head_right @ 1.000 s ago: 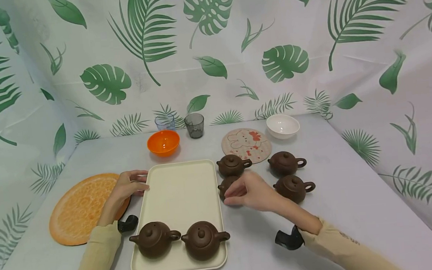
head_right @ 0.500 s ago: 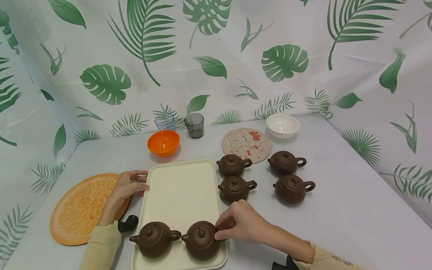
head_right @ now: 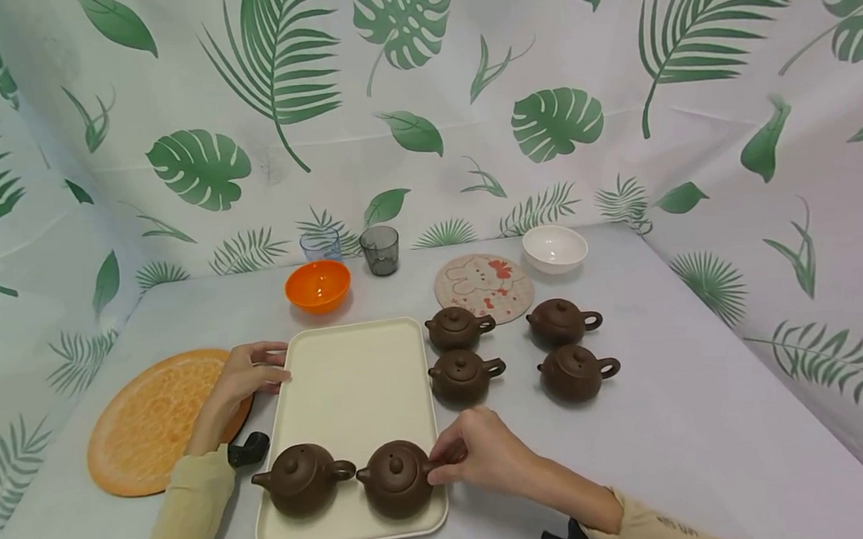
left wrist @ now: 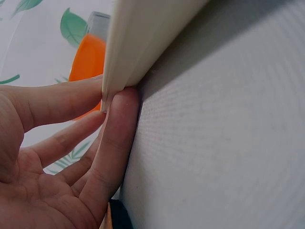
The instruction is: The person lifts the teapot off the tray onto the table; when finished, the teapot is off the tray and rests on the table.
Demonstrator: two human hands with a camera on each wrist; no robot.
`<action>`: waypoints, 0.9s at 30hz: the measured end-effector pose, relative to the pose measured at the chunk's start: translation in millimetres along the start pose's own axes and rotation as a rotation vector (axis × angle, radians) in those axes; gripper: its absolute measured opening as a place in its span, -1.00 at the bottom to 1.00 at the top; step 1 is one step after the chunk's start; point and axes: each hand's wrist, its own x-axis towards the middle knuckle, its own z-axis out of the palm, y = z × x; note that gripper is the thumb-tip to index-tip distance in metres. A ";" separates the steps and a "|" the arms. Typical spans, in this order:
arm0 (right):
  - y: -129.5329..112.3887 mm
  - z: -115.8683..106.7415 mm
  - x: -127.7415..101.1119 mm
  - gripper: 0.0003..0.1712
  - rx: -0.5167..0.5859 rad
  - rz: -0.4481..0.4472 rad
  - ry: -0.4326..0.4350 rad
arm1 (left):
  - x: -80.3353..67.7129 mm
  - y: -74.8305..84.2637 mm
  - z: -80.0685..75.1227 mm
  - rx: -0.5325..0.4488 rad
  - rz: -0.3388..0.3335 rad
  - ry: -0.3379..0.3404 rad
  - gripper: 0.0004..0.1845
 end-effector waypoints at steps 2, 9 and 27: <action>-0.2 0.5 -0.7 -0.89 -0.019 0.001 0.010 | -0.1 -0.8 0.1 -0.002 0.005 0.003 -0.41; -0.7 0.4 -2.6 -0.94 -0.077 -0.038 0.050 | -0.6 -1.7 0.5 0.011 0.025 0.007 -0.41; 13.2 -89.8 -37.3 -0.89 -0.062 -0.029 0.047 | 0.0 0.3 -0.3 0.004 0.013 0.010 -0.41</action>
